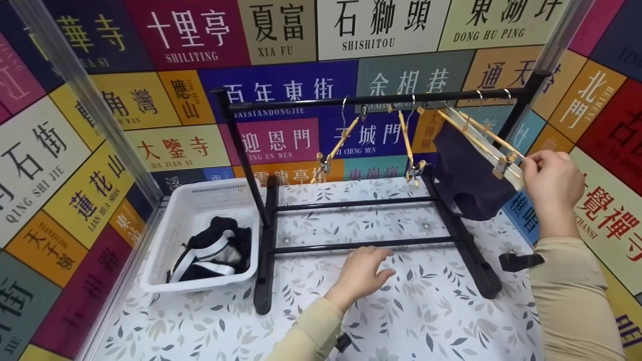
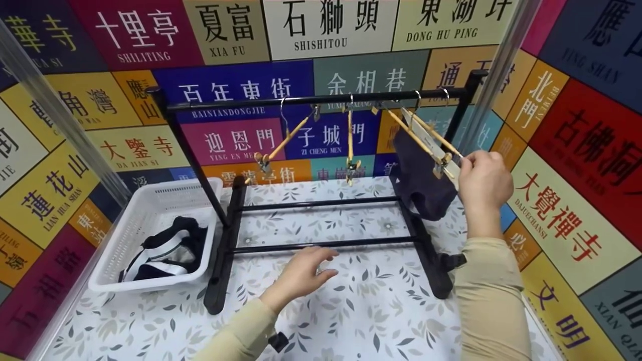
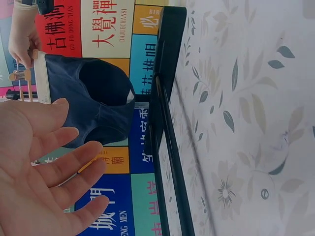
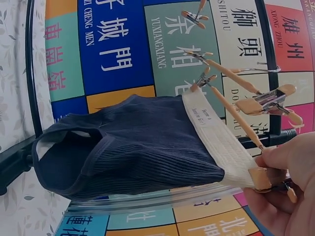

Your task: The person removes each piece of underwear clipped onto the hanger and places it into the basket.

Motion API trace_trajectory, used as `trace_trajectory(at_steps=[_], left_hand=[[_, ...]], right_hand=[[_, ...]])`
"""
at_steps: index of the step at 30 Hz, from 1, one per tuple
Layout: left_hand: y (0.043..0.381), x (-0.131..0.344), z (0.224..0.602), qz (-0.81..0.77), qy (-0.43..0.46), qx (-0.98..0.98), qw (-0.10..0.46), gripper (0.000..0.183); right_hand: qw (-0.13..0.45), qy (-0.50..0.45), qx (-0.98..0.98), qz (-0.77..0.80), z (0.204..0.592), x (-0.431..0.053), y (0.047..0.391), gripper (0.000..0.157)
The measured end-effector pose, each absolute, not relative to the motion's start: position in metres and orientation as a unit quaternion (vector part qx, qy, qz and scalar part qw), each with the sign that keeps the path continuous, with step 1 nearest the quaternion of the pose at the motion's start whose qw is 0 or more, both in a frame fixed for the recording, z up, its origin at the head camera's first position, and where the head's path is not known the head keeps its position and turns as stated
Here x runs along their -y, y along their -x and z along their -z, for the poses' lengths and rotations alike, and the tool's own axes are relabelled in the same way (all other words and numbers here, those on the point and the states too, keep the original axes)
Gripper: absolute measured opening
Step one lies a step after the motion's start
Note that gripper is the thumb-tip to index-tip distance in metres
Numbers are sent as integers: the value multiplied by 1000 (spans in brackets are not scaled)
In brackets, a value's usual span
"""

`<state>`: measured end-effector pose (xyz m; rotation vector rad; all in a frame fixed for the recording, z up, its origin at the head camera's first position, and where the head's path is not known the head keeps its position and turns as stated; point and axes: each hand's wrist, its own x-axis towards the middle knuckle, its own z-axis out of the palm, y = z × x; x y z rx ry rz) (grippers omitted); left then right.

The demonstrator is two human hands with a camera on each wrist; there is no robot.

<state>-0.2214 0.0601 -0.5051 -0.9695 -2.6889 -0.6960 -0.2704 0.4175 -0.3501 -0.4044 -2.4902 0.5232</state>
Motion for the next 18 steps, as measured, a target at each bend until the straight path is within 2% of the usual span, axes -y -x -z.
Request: trace_trajectory(at_steps=[7,18], left_hand=[[222,-65,504,238,326,910,97,36],[225,-73,501,228,334,909,97,35]], right_hand=[[303,164,916,-204,351,-419,272,40],[402,157,873,-227,353,-423,264,34]])
